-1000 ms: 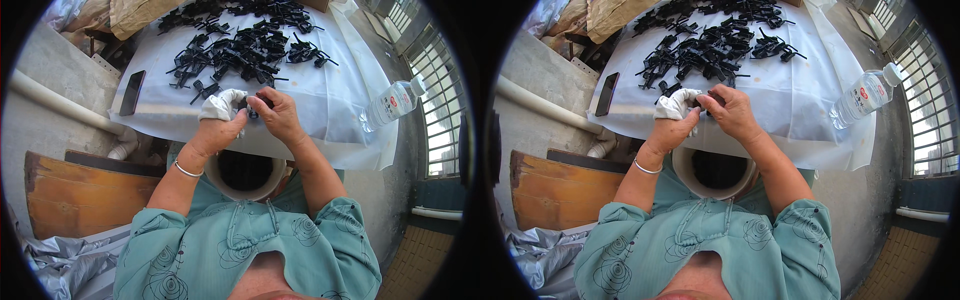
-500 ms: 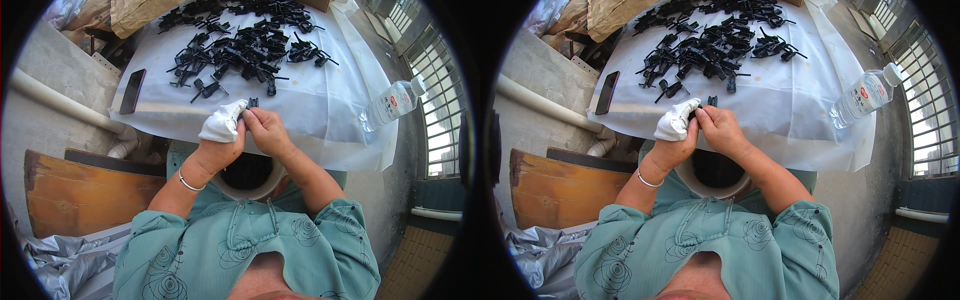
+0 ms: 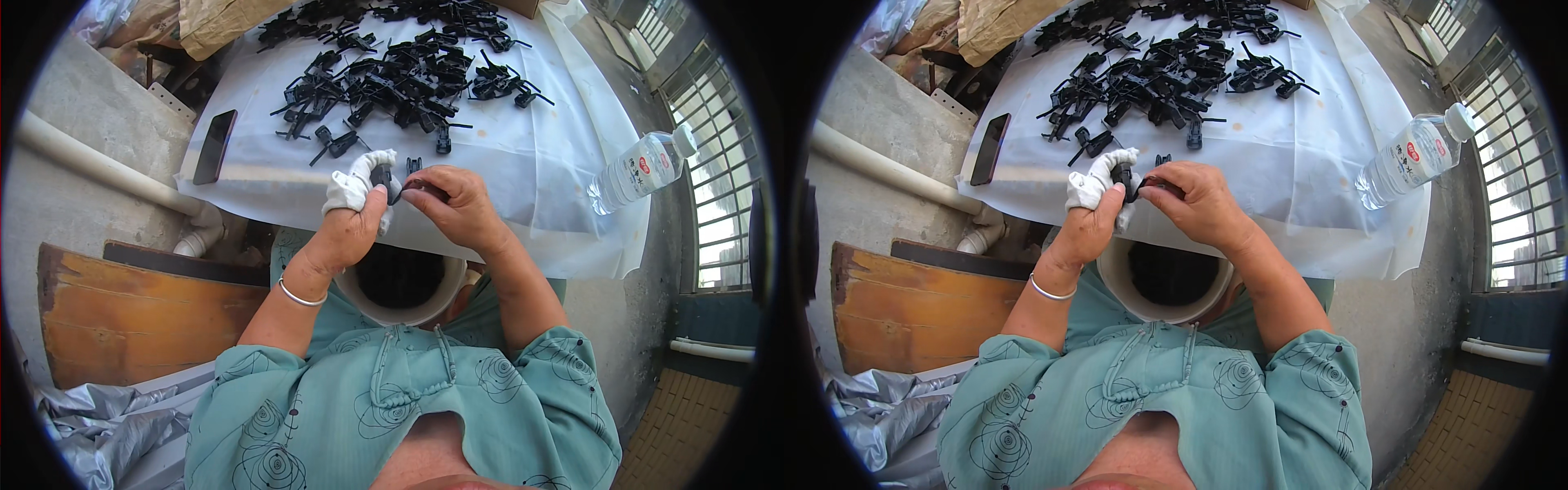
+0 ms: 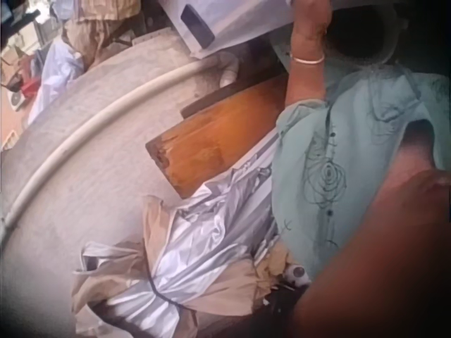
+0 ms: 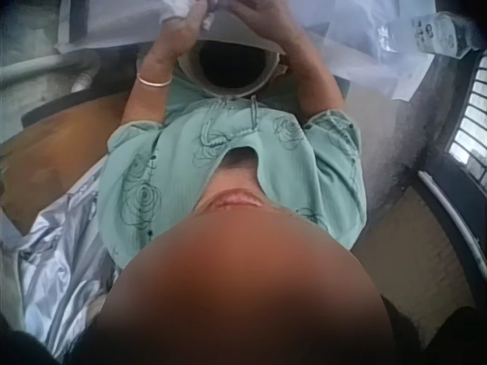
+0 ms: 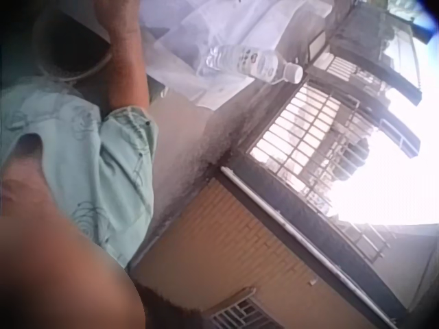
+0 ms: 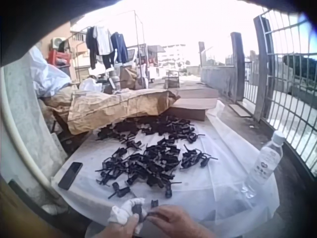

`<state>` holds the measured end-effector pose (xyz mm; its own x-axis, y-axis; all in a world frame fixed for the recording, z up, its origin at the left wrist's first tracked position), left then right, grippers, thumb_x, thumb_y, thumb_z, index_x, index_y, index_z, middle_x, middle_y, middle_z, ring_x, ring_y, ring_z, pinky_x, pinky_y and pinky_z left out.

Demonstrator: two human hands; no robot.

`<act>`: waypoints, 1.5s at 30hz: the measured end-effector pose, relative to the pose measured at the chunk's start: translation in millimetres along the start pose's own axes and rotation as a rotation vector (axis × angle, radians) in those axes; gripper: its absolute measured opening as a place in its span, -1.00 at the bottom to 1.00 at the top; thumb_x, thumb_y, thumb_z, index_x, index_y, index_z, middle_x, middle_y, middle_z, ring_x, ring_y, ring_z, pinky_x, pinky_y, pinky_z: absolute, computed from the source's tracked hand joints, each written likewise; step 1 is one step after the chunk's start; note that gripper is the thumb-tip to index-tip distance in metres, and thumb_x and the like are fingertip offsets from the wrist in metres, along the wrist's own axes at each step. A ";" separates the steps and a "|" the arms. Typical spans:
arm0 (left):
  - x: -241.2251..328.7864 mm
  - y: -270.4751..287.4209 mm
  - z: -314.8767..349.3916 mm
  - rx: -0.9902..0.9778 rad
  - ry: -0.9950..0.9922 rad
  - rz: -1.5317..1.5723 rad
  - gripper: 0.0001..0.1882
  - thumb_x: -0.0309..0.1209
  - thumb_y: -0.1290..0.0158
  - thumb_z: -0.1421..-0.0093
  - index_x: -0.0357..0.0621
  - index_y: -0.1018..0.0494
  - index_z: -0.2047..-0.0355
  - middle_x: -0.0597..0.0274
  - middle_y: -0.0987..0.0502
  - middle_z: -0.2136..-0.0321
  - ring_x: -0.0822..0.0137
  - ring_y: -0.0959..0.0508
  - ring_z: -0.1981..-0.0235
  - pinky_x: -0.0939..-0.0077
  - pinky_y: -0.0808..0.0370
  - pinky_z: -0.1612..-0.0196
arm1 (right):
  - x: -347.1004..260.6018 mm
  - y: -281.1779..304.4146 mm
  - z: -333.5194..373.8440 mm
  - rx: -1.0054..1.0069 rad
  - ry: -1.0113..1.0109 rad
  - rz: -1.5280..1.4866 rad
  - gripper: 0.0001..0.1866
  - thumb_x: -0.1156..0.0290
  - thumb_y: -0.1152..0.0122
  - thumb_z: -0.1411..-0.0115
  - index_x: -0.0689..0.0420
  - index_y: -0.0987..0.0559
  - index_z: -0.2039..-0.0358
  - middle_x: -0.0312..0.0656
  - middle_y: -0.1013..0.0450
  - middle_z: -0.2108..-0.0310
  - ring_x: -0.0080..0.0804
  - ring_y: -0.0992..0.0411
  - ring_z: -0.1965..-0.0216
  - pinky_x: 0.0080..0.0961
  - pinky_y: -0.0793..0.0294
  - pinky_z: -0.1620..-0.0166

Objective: Cleaning and inspecting small black plastic parts with a cloth before placing them in a container.

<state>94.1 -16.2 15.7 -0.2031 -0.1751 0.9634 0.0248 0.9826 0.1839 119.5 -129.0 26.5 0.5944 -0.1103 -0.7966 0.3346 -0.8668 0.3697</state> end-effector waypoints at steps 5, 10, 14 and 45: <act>5.6 -17.9 4.2 -0.156 0.084 0.004 -0.72 -0.52 0.16 -0.15 -0.28 -0.28 0.11 0.33 -0.39 0.43 0.59 -0.30 0.50 0.68 -0.32 0.44 | 19.8 -10.3 2.6 -0.083 -0.278 -0.235 -0.83 0.41 -0.13 -0.15 0.24 -0.44 0.50 -0.30 -0.26 0.67 -0.57 -0.20 0.62 -0.66 -0.24 0.49; 1.5 -9.8 0.3 -0.024 -0.007 -0.013 -0.78 -0.60 0.17 -0.07 -0.29 -0.30 0.23 0.21 -0.38 0.42 0.40 -0.35 0.39 0.53 -0.36 0.28 | 7.6 -15.3 3.3 -0.111 -0.156 -0.113 -0.76 0.35 0.02 -0.22 0.24 -0.42 0.50 -0.24 -0.27 0.67 -0.50 -0.20 0.62 -0.55 -0.27 0.48; 15.4 -13.2 3.3 0.015 -0.171 -0.204 -0.79 -0.58 0.17 -0.07 -0.30 -0.30 0.24 0.07 -0.40 0.42 0.22 -0.41 0.40 0.45 -0.38 0.27 | 11.5 -22.7 4.8 -0.129 -0.236 -0.118 -0.76 0.38 0.04 -0.22 0.26 -0.40 0.52 -0.17 -0.27 0.68 -0.48 -0.19 0.61 -0.48 -0.28 0.47; 13.5 -8.1 -14.9 -0.157 -0.016 -0.045 -0.73 -0.45 0.05 -0.21 -0.22 -0.36 0.07 0.31 -0.46 0.38 0.58 -0.35 0.59 0.70 -0.37 0.52 | 10.7 25.1 8.0 -0.165 -0.325 0.265 -0.74 0.30 -0.13 0.02 0.27 -0.44 0.45 -0.18 -0.23 0.74 -0.37 -0.19 0.69 -0.45 -0.22 0.56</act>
Point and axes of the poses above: each hand's wrist, its own z-axis away from the middle knuckle, its own y-axis out of the back of the hand, x = y × z, the point moved 10 cm from there along -z, towards the middle knuckle
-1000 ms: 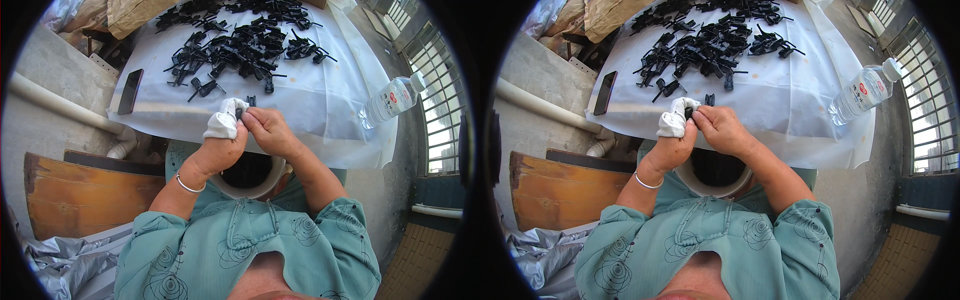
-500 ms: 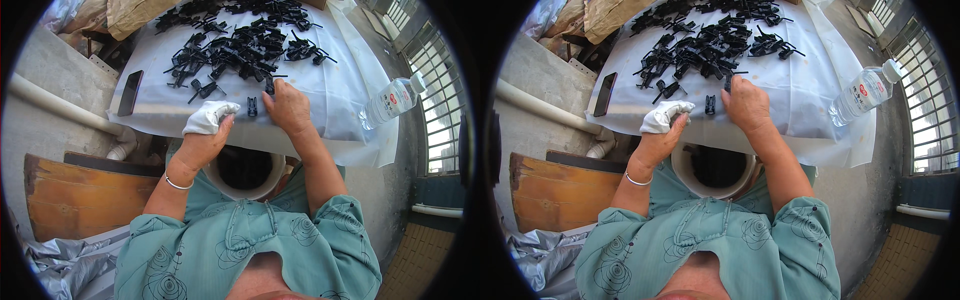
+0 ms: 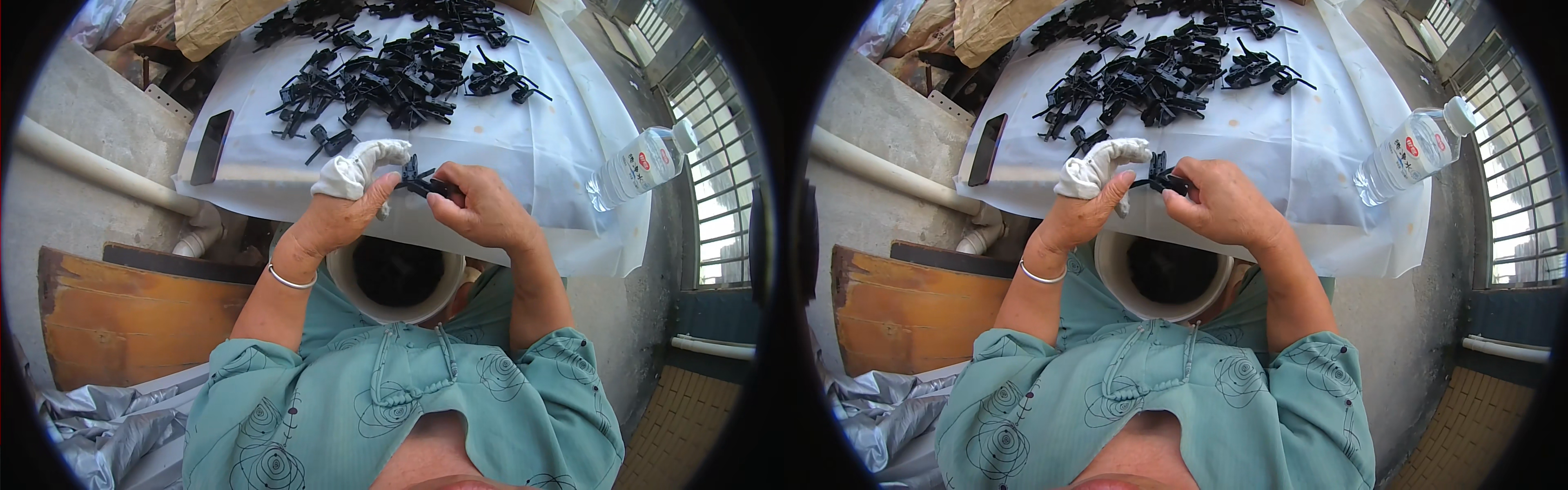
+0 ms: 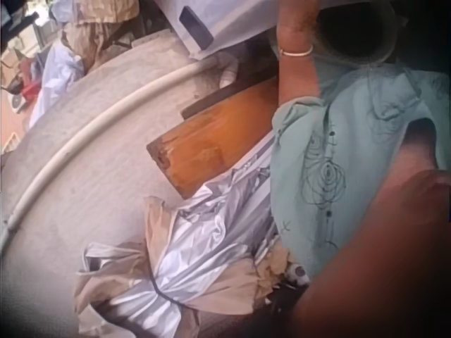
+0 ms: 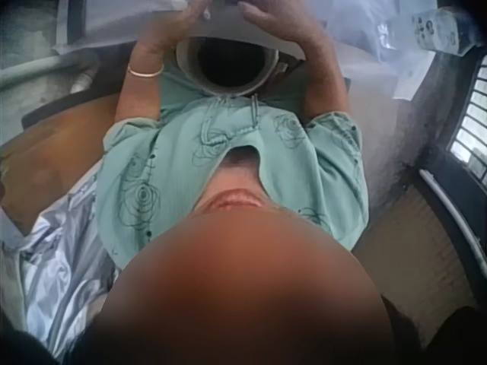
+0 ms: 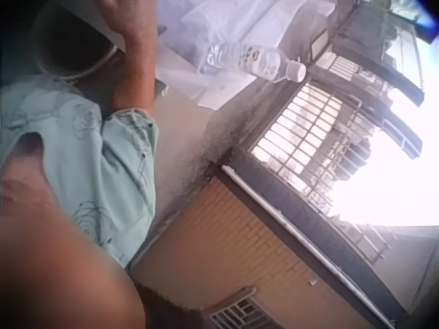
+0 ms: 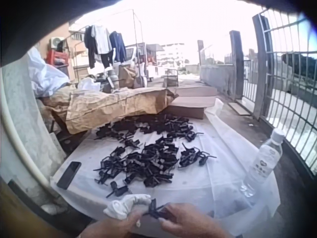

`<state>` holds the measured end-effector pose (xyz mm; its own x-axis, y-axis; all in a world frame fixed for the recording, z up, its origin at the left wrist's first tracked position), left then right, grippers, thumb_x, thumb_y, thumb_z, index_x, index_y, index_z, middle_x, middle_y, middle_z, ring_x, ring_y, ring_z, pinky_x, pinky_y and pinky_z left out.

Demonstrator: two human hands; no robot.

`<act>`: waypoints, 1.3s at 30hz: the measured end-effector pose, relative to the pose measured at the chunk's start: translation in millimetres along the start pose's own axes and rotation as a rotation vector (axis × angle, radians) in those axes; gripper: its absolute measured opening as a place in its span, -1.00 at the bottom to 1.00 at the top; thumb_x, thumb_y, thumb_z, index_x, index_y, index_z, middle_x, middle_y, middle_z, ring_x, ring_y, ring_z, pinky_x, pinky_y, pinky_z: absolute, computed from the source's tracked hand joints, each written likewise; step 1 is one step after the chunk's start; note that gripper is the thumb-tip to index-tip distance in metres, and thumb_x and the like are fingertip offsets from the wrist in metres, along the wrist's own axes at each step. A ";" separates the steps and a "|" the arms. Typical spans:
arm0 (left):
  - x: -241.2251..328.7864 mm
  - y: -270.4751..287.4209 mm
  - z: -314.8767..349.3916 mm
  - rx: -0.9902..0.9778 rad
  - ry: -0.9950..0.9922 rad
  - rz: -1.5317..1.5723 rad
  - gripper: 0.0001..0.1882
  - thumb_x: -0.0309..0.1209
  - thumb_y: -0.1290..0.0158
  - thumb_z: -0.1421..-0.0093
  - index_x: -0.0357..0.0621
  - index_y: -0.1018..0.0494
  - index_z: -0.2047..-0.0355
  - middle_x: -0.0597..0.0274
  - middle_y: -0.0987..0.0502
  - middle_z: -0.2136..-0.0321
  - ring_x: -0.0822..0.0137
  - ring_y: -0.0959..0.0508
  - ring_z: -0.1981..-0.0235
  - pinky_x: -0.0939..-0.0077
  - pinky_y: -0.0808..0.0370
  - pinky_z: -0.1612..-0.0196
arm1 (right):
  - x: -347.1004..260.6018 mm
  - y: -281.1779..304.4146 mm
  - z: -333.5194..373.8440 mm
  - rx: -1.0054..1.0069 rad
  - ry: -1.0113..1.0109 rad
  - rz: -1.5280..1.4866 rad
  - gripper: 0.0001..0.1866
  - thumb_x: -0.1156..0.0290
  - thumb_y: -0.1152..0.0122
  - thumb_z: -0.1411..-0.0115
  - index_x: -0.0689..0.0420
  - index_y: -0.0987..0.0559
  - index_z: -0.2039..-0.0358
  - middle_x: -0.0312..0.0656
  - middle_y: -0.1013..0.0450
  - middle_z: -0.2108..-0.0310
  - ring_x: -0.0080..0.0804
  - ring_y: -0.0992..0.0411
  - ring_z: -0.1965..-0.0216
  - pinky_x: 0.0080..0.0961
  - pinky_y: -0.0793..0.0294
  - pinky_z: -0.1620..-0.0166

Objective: Cleaning and inspecting small black plastic parts with a cloth before placing them in a container.

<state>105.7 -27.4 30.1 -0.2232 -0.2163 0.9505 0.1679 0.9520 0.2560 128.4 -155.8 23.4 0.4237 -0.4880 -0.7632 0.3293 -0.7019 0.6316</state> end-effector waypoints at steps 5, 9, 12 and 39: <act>-12.3 -27.5 10.5 -0.287 0.164 0.036 -0.72 -0.41 -0.03 -0.17 -0.21 -0.32 0.12 0.29 -0.45 0.40 0.58 -0.38 0.59 0.71 -0.36 0.53 | -0.1 -31.5 -0.3 -0.246 0.046 -0.290 -0.74 0.28 -0.08 -0.10 0.27 -0.43 0.46 -0.25 -0.25 0.69 -0.58 -0.17 0.61 -0.52 -0.22 0.52; -8.9 -27.1 28.8 -0.416 0.266 0.426 -0.62 -0.34 -0.07 -0.15 -0.28 -0.32 0.07 0.28 -0.47 0.37 0.56 -0.43 0.49 0.71 -0.39 0.43 | -5.3 -48.8 10.1 -0.391 0.040 -0.411 -0.72 0.26 -0.06 -0.14 0.27 -0.48 0.41 -0.29 -0.35 0.61 -0.61 -0.23 0.53 -0.58 -0.28 0.44; -21.7 -26.8 37.3 -0.438 0.306 0.331 -0.69 -0.37 -0.09 -0.13 -0.29 -0.38 0.17 0.30 -0.47 0.42 0.57 -0.44 0.53 0.72 -0.40 0.48 | -7.2 -63.2 16.0 -0.513 -0.053 -0.443 -0.72 0.25 -0.06 -0.14 0.26 -0.49 0.41 -0.31 -0.39 0.57 -0.65 -0.27 0.49 -0.61 -0.31 0.41; -23.1 -11.3 52.1 0.262 0.151 0.123 -0.72 -0.56 0.00 -0.12 -0.37 -0.36 0.13 0.33 -0.47 0.51 0.65 -0.37 0.62 0.74 -0.38 0.57 | -18.2 -48.1 20.4 -0.053 0.167 -0.407 -0.74 0.34 0.05 -0.25 0.27 -0.43 0.49 -0.23 -0.29 0.65 -0.58 -0.20 0.56 -0.55 -0.28 0.46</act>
Point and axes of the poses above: each hand's wrist, its own z-axis away from the middle knuckle, its own y-axis out of the back of the hand, x = y × z, the point moved 10 cm from there along -z, towards the middle knuckle
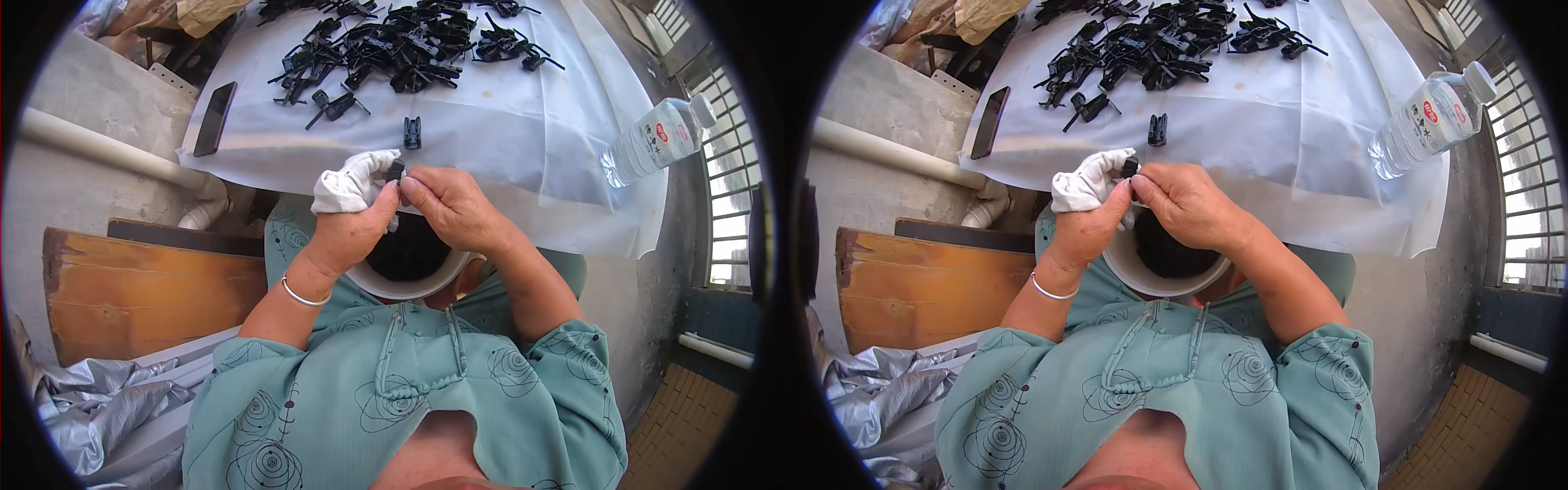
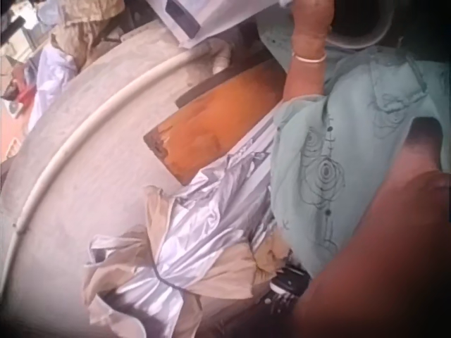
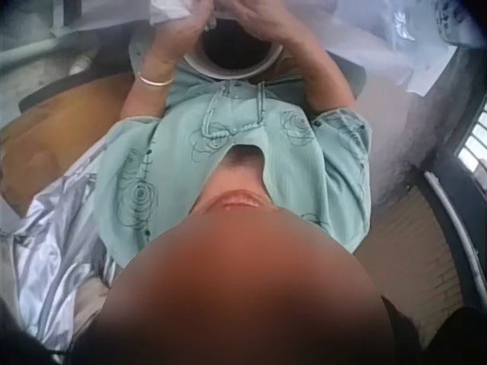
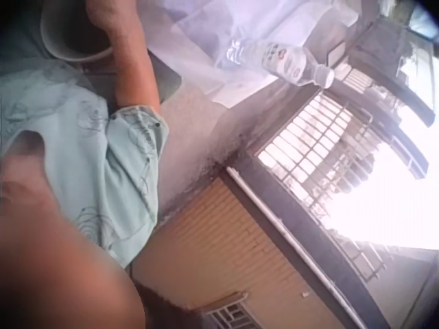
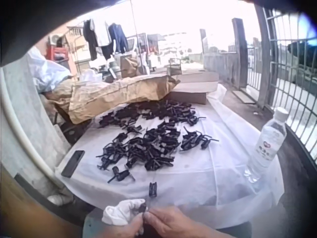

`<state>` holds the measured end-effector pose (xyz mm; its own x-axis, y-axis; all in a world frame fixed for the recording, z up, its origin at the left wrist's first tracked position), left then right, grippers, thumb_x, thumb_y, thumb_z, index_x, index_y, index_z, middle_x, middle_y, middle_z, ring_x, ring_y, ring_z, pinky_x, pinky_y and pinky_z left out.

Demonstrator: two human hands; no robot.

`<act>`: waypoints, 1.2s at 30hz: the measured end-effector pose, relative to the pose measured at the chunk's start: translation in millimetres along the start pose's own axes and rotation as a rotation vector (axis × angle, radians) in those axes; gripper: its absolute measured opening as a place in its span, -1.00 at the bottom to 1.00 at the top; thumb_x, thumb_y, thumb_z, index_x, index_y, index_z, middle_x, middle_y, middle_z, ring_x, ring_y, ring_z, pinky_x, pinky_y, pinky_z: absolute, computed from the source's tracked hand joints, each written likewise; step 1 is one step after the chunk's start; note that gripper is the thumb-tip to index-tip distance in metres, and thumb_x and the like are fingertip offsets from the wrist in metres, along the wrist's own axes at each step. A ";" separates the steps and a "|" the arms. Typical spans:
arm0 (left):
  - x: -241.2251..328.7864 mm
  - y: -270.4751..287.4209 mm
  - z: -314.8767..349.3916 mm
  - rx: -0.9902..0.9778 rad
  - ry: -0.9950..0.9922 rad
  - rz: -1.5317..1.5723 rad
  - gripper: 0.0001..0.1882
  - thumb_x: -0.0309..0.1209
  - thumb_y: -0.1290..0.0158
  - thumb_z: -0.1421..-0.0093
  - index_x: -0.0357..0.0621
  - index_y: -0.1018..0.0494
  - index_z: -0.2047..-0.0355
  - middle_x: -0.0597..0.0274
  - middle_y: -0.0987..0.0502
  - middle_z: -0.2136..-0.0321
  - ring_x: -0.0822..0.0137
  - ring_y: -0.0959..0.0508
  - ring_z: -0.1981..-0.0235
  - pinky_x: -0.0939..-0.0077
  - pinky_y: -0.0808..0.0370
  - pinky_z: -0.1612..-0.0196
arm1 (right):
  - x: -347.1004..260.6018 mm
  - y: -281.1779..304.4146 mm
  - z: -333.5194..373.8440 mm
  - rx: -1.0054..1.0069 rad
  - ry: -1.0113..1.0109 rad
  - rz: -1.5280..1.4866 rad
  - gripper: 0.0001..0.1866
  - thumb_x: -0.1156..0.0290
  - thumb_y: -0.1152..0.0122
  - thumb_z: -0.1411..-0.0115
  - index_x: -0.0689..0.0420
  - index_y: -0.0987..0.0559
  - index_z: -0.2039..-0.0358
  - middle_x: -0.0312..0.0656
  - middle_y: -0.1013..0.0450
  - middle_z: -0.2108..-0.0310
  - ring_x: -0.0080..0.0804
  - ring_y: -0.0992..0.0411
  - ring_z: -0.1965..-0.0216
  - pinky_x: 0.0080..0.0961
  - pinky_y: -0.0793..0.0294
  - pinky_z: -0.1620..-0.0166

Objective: Cleaning and inspecting small black plastic parts with a cloth before placing them in a container.

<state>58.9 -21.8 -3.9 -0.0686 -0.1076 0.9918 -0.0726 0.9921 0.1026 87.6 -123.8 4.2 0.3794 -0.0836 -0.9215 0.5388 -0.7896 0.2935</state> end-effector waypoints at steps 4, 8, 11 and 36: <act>16.4 -2.8 1.3 -0.017 -0.148 -0.268 -0.72 -0.59 0.01 -0.10 -0.37 -0.36 0.14 0.27 -0.47 0.43 0.58 -0.41 0.49 0.68 -0.42 0.40 | 21.5 -6.9 -1.0 0.050 -0.116 -0.126 -0.72 0.36 0.07 -0.27 0.27 -0.41 0.52 -0.31 -0.32 0.62 -0.64 -0.22 0.52 -0.60 -0.30 0.42; 33.4 -9.2 2.7 0.017 -0.392 -0.560 -0.72 -0.63 0.03 -0.09 -0.38 -0.36 0.14 0.26 -0.45 0.36 0.55 -0.41 0.40 0.69 -0.41 0.30 | 32.7 -12.3 -0.7 0.098 -0.132 -0.128 -0.72 0.36 0.06 -0.27 0.27 -0.43 0.50 -0.35 -0.33 0.60 -0.67 -0.25 0.49 -0.65 -0.32 0.39; 23.0 -2.8 2.4 0.027 -0.256 -0.339 -0.72 -0.54 -0.04 -0.07 -0.31 -0.36 0.17 0.19 -0.47 0.37 0.42 -0.44 0.42 0.58 -0.42 0.31 | 36.8 -14.4 -2.6 0.077 -0.176 -0.329 -0.74 0.36 0.05 -0.27 0.27 -0.45 0.47 -0.36 -0.33 0.60 -0.67 -0.23 0.49 -0.67 -0.31 0.39; 6.0 -11.9 -1.2 -0.152 -0.210 -0.275 -0.75 -0.54 0.16 -0.08 -0.29 -0.29 0.19 0.15 -0.36 0.43 0.36 -0.36 0.42 0.52 -0.35 0.33 | 8.4 -5.8 -2.2 -0.027 -0.012 0.009 -0.78 0.37 0.00 -0.21 0.25 -0.42 0.49 -0.15 -0.29 0.66 -0.41 -0.18 0.61 -0.48 -0.28 0.46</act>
Point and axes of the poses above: each hand's wrist, its own z-axis away from the middle knuckle, its own y-axis out of the back of the hand, x = y × z, the point moved 10 cm from there along -z, towards the middle knuckle
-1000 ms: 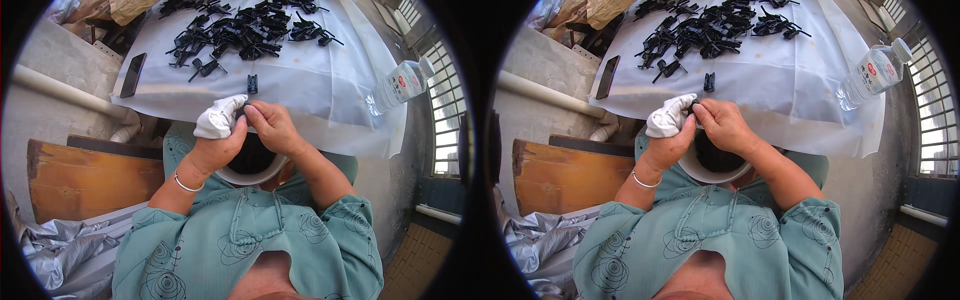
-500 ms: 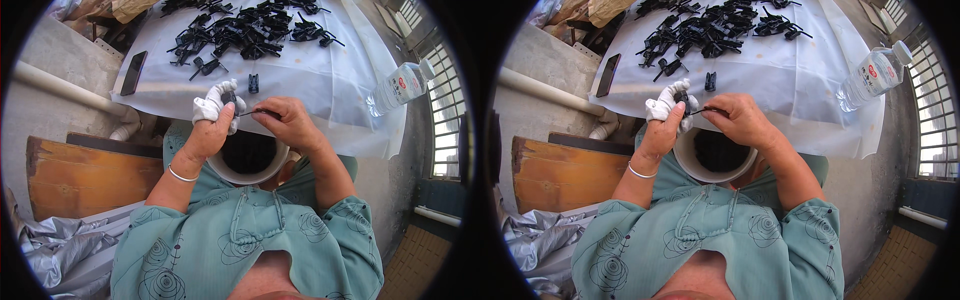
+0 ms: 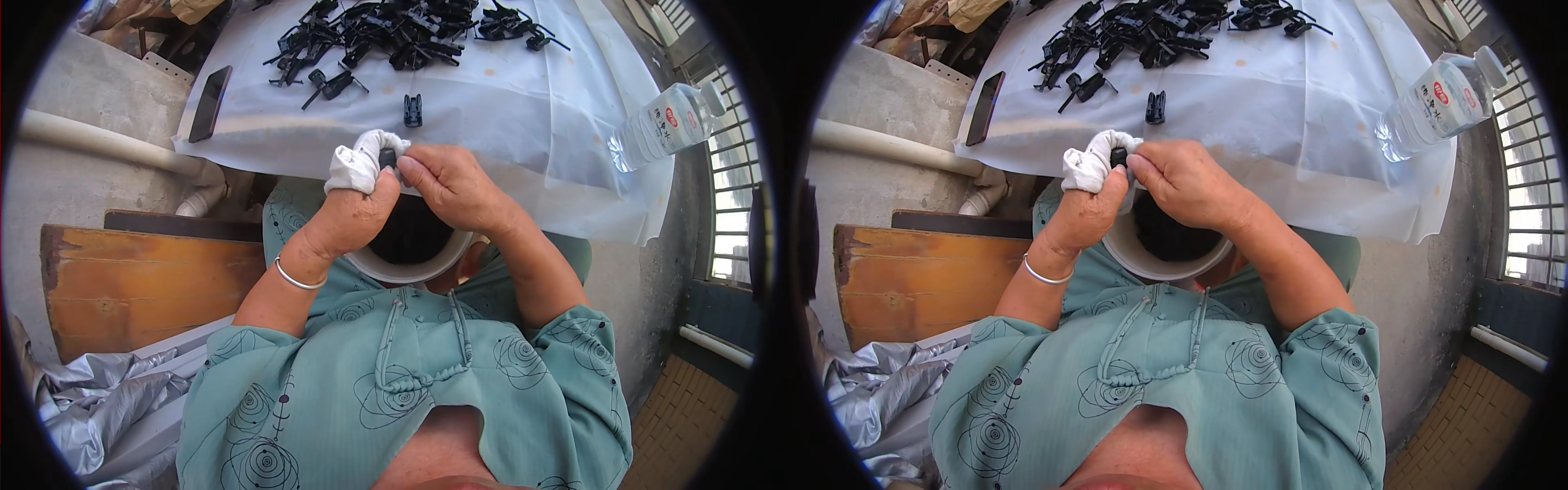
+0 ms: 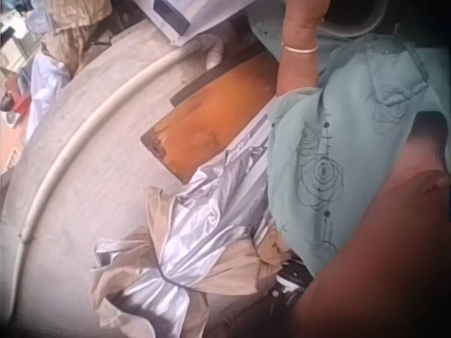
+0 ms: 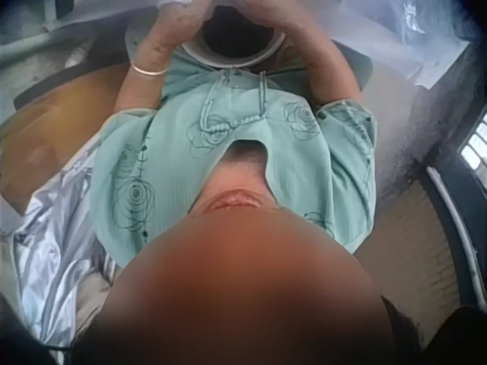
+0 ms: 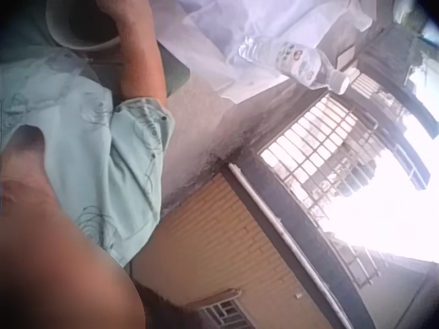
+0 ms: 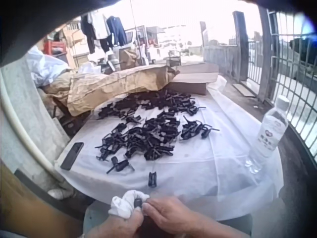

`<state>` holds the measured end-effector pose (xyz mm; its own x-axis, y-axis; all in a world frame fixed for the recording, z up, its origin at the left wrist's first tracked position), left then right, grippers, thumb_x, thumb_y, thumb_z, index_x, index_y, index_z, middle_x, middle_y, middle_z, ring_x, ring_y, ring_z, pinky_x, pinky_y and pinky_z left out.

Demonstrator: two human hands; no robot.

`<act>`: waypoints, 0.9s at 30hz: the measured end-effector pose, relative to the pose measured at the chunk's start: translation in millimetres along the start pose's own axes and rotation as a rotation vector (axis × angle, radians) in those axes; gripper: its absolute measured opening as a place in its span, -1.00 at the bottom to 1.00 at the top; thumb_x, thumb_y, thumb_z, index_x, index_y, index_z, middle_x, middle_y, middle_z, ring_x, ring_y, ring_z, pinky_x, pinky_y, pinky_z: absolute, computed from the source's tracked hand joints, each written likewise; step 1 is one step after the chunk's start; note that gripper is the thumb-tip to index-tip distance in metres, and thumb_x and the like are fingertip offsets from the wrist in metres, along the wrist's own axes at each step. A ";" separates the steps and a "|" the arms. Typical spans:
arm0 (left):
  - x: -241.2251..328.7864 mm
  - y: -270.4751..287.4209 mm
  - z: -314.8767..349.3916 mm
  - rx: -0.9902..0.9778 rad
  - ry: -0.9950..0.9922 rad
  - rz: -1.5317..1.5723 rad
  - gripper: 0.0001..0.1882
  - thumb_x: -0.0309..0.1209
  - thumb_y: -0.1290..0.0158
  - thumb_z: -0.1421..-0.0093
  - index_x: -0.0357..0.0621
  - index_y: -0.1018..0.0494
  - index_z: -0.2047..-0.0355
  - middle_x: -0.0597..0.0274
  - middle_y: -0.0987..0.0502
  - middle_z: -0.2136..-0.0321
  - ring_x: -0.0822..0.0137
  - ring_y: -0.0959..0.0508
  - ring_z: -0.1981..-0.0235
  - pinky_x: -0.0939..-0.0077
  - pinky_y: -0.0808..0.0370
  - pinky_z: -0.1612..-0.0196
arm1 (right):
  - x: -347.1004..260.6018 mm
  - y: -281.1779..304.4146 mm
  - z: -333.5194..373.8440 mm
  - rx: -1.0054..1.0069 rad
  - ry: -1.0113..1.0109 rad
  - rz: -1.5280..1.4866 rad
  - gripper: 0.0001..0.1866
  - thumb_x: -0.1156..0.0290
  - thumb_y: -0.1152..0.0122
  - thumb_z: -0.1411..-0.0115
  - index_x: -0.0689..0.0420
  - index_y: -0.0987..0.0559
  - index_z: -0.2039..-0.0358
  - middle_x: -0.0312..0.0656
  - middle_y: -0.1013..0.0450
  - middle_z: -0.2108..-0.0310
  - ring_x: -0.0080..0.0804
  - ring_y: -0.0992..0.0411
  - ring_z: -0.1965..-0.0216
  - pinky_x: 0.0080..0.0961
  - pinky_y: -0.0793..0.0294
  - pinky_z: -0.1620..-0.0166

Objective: Cleaning and inspecting small black plastic parts with a cloth before placing them in a container.

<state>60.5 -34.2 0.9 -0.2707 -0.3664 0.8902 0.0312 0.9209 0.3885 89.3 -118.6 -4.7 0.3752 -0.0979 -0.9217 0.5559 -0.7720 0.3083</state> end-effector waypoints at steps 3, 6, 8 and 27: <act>11.4 -0.1 2.4 0.083 -0.059 -0.204 -0.76 -0.54 0.17 -0.05 -0.32 -0.30 0.23 0.01 -0.38 0.41 0.12 -0.38 0.39 0.38 -0.36 0.25 | 7.5 -8.5 -2.7 0.000 -0.046 0.033 -0.80 0.39 0.01 -0.19 0.26 -0.44 0.47 -0.05 -0.34 0.63 -0.30 -0.21 0.60 -0.44 -0.30 0.44; 2.3 -1.1 7.3 0.039 0.015 -0.265 -0.74 -0.52 0.16 -0.05 -0.33 -0.30 0.22 -0.10 -0.39 0.38 -0.01 -0.40 0.34 0.32 -0.36 0.23 | 11.2 -6.8 0.2 0.086 -0.063 0.050 -0.79 0.37 0.01 -0.20 0.27 -0.45 0.46 -0.03 -0.35 0.62 -0.28 -0.24 0.60 -0.45 -0.30 0.44; -5.9 -0.1 15.4 -0.014 -0.002 -0.314 -0.73 -0.51 0.15 -0.04 -0.34 -0.30 0.22 -0.12 -0.40 0.37 -0.04 -0.41 0.32 0.32 -0.36 0.22 | 17.3 -22.7 3.2 -0.125 -0.122 0.068 -0.78 0.36 0.00 -0.20 0.27 -0.46 0.45 -0.03 -0.37 0.63 -0.28 -0.23 0.61 -0.45 -0.30 0.46; -313.4 -153.7 149.6 -0.725 0.358 -0.639 -0.72 -0.51 0.08 -0.06 -0.06 -0.48 0.20 0.04 -0.46 0.11 0.06 -0.46 0.06 0.22 -0.42 0.10 | 12.9 -10.8 -2.3 -0.081 -0.061 0.132 -0.72 0.39 0.00 -0.18 0.28 -0.33 0.61 0.00 -0.23 0.68 -0.03 -0.17 0.62 -0.27 -0.23 0.51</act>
<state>-3.4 -41.1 -373.4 -0.1421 -0.8870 0.4393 0.5870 0.2818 0.7589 89.8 -110.0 -19.4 0.4042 -0.2353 -0.8839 0.5635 -0.6972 0.4433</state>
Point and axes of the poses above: each hand's wrist, its own z-axis away from the middle knuckle, its own y-axis out of the back of the hand, x = y × z, the point moved 10 cm from there along -z, towards the middle knuckle
